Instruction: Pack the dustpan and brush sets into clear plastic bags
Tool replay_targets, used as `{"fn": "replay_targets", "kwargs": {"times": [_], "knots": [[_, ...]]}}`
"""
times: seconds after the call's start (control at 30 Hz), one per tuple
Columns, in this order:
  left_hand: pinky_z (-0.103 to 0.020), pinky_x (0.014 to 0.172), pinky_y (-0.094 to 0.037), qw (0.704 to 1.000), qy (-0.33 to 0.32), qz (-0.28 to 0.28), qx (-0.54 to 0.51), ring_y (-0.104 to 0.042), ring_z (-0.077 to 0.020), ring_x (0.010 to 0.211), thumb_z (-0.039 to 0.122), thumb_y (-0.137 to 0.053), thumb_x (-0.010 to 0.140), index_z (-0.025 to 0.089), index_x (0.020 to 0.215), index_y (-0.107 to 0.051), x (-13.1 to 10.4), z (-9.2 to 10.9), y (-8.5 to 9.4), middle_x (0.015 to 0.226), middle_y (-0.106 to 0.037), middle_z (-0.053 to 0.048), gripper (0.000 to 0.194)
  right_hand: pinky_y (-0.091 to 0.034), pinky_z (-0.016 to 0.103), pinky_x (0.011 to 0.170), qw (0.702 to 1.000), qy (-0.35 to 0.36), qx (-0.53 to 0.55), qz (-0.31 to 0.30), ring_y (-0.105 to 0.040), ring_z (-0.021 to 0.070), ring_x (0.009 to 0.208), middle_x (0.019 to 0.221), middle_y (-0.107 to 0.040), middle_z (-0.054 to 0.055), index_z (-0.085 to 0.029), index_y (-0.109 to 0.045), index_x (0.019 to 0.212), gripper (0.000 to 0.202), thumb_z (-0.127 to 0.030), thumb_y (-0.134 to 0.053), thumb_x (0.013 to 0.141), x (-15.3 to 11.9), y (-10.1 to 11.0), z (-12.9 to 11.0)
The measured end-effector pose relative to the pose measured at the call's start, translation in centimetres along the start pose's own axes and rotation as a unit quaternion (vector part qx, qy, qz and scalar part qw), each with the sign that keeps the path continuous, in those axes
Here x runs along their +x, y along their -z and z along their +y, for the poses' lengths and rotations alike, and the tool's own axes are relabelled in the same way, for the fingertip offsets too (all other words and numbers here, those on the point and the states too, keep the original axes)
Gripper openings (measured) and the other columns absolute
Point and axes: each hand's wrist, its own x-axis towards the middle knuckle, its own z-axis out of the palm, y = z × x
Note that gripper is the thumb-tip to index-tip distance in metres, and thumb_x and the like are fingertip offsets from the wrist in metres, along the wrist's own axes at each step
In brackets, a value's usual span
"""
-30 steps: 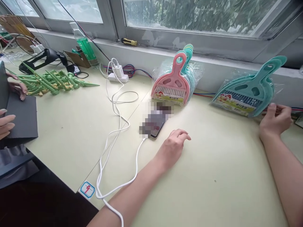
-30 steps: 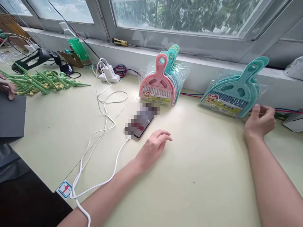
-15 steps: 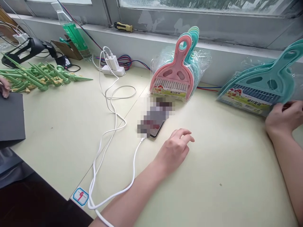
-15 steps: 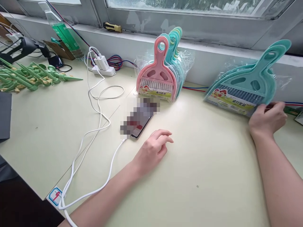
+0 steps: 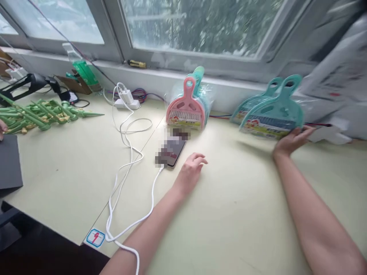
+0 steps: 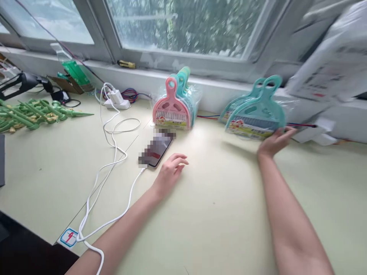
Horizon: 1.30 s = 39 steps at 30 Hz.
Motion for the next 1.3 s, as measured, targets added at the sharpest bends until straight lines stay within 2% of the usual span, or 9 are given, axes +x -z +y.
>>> {"fn": "replay_targets", "kwargs": {"times": [0.23, 0.4, 0.57, 0.67, 0.77, 0.87, 1.0, 1.13, 1.3], "knots": [[-0.032, 0.077, -0.057, 0.996, 0.036, 0.025, -0.072, -0.060, -0.0198, 0.099, 0.009, -0.050, 0.076, 0.019, 0.083, -0.068, 0.9, -0.1, 0.7, 0.105, -0.061, -0.007, 0.021, -0.033, 0.026, 0.059, 0.982, -0.128, 0.030, -0.133, -0.047, 0.0152, 0.060, 0.069, -0.052, 0.000, -0.021, -0.041, 0.093, 0.013, -0.033, -0.038, 0.090, -6.8, 7.1, -4.8], [-0.037, 0.082, -0.055, 0.990, 0.081, 0.058, -0.101, -0.060, -0.0232, 0.099, 0.020, -0.059, 0.070, 0.019, 0.081, -0.068, 1.1, 0.0, 0.5, 0.099, -0.066, -0.007, 0.014, -0.032, 0.023, 0.054, 0.954, -0.136, 0.098, -0.248, -0.044, 0.0145, 0.054, 0.060, -0.050, -0.003, -0.023, -0.041, 0.088, 0.027, -0.050, -0.037, 0.086, -10.9, 13.7, -6.4], [-0.038, 0.080, -0.053, 0.915, 0.193, -0.144, -0.324, -0.066, -0.0224, 0.087, 0.052, -0.054, 0.078, 0.016, 0.099, -0.064, 2.0, 3.9, -1.9, 0.090, -0.069, -0.010, 0.043, -0.030, 0.023, 0.051, 0.945, -0.147, 0.117, -0.269, -0.039, 0.0142, 0.049, 0.053, -0.041, -0.007, -0.025, -0.041, 0.088, 0.025, -0.049, -0.034, 0.088, -12.4, 18.1, -6.9], [-0.035, 0.074, -0.054, 0.890, 0.185, -0.213, -0.357, -0.067, -0.0259, 0.087, 0.052, -0.061, 0.075, 0.015, 0.101, -0.064, 2.6, 6.7, -4.3, 0.085, -0.070, -0.011, 0.045, -0.034, 0.025, 0.054, 0.943, -0.149, 0.086, -0.286, -0.046, 0.0165, 0.052, 0.057, -0.047, -0.005, -0.025, -0.043, 0.096, 0.025, -0.045, -0.029, 0.092, -12.3, 19.1, -7.1], [-0.032, 0.071, -0.053, 0.903, 0.170, -0.149, -0.366, -0.067, -0.0254, 0.081, 0.040, -0.073, 0.068, 0.014, 0.098, -0.063, 2.7, 7.7, -6.7, 0.083, -0.071, -0.010, 0.041, -0.042, 0.031, 0.070, 0.964, -0.065, 0.015, -0.258, -0.058, 0.0220, 0.081, 0.088, -0.062, 0.007, -0.021, -0.045, 0.108, 0.025, -0.037, -0.033, 0.093, -12.0, 19.9, -7.9], [-0.034, 0.070, -0.054, 0.896, 0.190, -0.099, -0.389, -0.067, -0.0245, 0.075, 0.036, -0.076, 0.065, 0.015, 0.095, -0.060, 2.6, 6.9, -8.2, 0.083, -0.070, -0.010, 0.040, -0.038, 0.038, 0.092, 0.960, 0.131, -0.001, -0.248, -0.050, 0.0252, 0.114, 0.121, -0.056, 0.013, -0.022, -0.050, 0.113, 0.024, -0.031, -0.041, 0.091, -12.0, 20.6, -8.9], [-0.034, 0.069, -0.055, 0.889, 0.185, -0.061, -0.415, -0.067, -0.0216, 0.075, 0.035, -0.076, 0.064, 0.016, 0.100, -0.057, 2.5, 5.7, -8.6, 0.086, -0.069, -0.007, 0.045, -0.041, 0.034, 0.085, 0.874, 0.251, 0.017, -0.415, -0.060, 0.0213, 0.086, 0.086, -0.067, 0.008, -0.022, -0.062, 0.079, 0.026, -0.031, -0.042, 0.093, -12.8, 20.3, -9.6], [-0.029, 0.072, -0.054, 0.901, 0.149, 0.001, -0.407, -0.066, -0.0191, 0.086, 0.033, -0.077, 0.064, 0.020, 0.114, -0.050, 2.5, 6.0, -8.4, 0.104, -0.067, -0.006, 0.058, -0.045, 0.031, 0.072, 0.880, 0.148, 0.038, -0.449, -0.060, 0.0188, 0.068, 0.071, -0.066, 0.007, -0.021, -0.060, 0.061, 0.035, -0.038, -0.051, 0.089, -13.6, 19.0, -9.1], [-0.029, 0.077, -0.054, 0.896, 0.131, 0.036, -0.422, -0.064, -0.0182, 0.092, 0.034, -0.071, 0.070, 0.025, 0.125, -0.046, 2.5, 7.0, -8.1, 0.115, -0.064, -0.005, 0.062, -0.050, 0.031, 0.060, 0.869, -0.141, 0.159, -0.448, -0.061, 0.0162, 0.054, 0.070, -0.069, 0.003, -0.020, -0.064, 0.071, 0.029, -0.047, -0.060, 0.082, -12.7, 18.6, -8.4]]}}
